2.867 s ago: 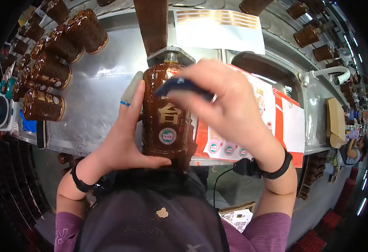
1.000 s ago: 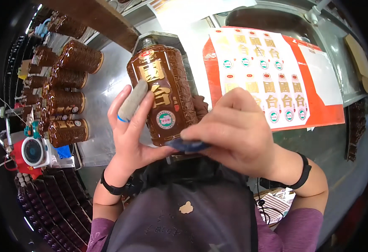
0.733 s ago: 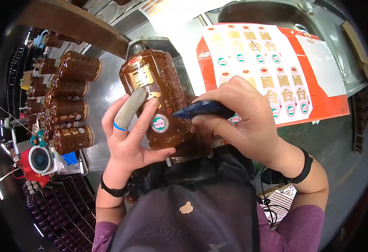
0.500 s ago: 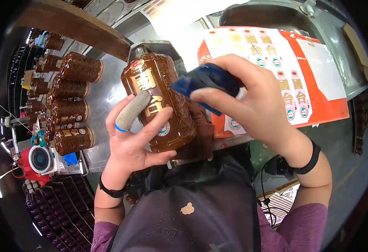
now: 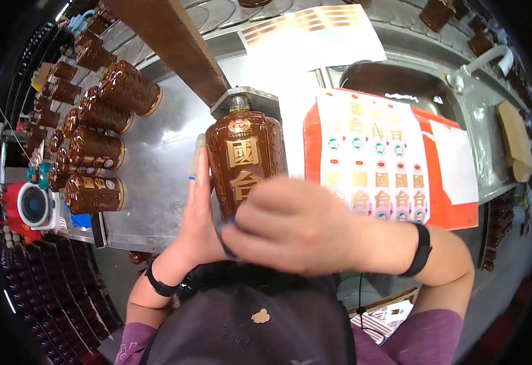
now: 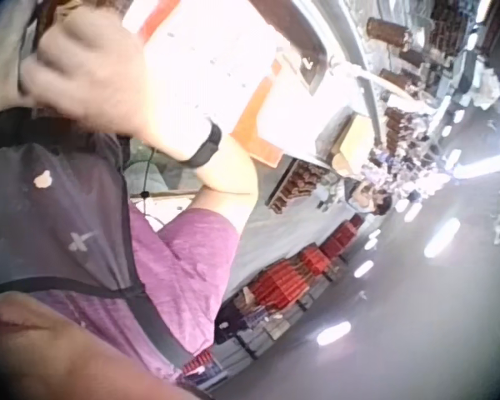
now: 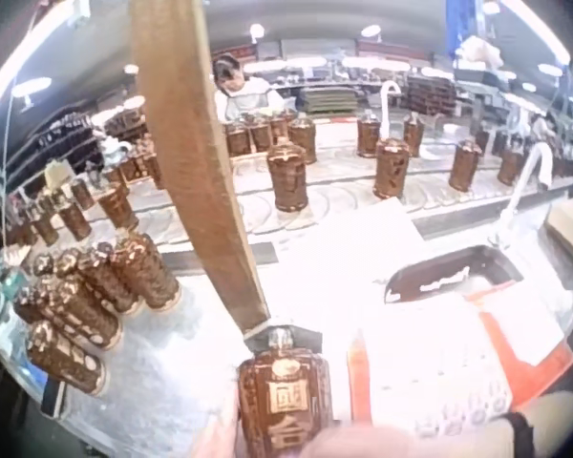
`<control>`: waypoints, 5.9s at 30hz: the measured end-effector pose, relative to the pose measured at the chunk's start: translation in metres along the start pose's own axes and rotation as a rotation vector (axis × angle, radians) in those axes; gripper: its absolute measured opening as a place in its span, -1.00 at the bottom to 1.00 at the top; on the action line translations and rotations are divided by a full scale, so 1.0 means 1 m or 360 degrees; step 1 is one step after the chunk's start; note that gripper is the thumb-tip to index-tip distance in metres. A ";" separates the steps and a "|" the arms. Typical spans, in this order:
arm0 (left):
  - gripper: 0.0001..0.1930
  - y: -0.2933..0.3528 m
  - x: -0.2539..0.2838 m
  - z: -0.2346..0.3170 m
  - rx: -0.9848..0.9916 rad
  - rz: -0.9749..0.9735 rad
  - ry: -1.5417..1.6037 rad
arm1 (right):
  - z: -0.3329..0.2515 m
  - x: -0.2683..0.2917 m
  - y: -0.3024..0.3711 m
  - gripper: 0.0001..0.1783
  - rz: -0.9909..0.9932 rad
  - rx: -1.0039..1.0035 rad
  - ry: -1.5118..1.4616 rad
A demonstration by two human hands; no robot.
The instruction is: Manually applying decorative labels and stickers to ceramic liquor bottles.
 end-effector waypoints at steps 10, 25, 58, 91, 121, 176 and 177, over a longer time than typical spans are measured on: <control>0.58 -0.002 0.001 -0.010 -0.0054 0.0066 0.0344 | 0.053 0.013 -0.029 -0.69 -0.0249 -0.0570 -0.0255; 0.55 0.003 -0.003 -0.011 -0.0166 0.0144 0.0278 | 0.101 0.024 -0.043 -0.80 -0.0048 -0.0844 -0.0041; -0.50 -0.059 -0.006 -0.026 0.0221 0.0387 0.1475 | 0.132 0.000 -0.031 -0.69 0.0087 -0.1301 -0.0754; -0.29 -0.060 -0.003 -0.021 0.0199 0.0243 0.1553 | 0.120 0.002 -0.018 -0.75 -0.0072 -0.0892 -0.0939; 0.38 -0.004 0.015 -0.007 -0.0196 0.0117 0.0231 | 0.077 0.028 0.003 -0.74 0.0251 -0.0733 0.0289; 0.46 0.007 0.001 0.001 -0.0208 0.0127 0.0192 | -0.007 0.008 -0.002 -0.67 -0.0104 -0.0445 0.0197; 0.46 0.007 0.001 0.001 -0.0208 0.0143 0.0206 | -0.004 0.010 -0.001 -0.61 -0.0058 -0.0483 0.0326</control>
Point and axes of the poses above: each hand's wrist, its own y-axis away from the middle knuckle, its own x-axis out of the back of the hand, z = x × y, the point moved 5 cm from there along -y, towards the middle knuckle, and after that the axes turned 6 degrees about y, right-handed, at the moved point
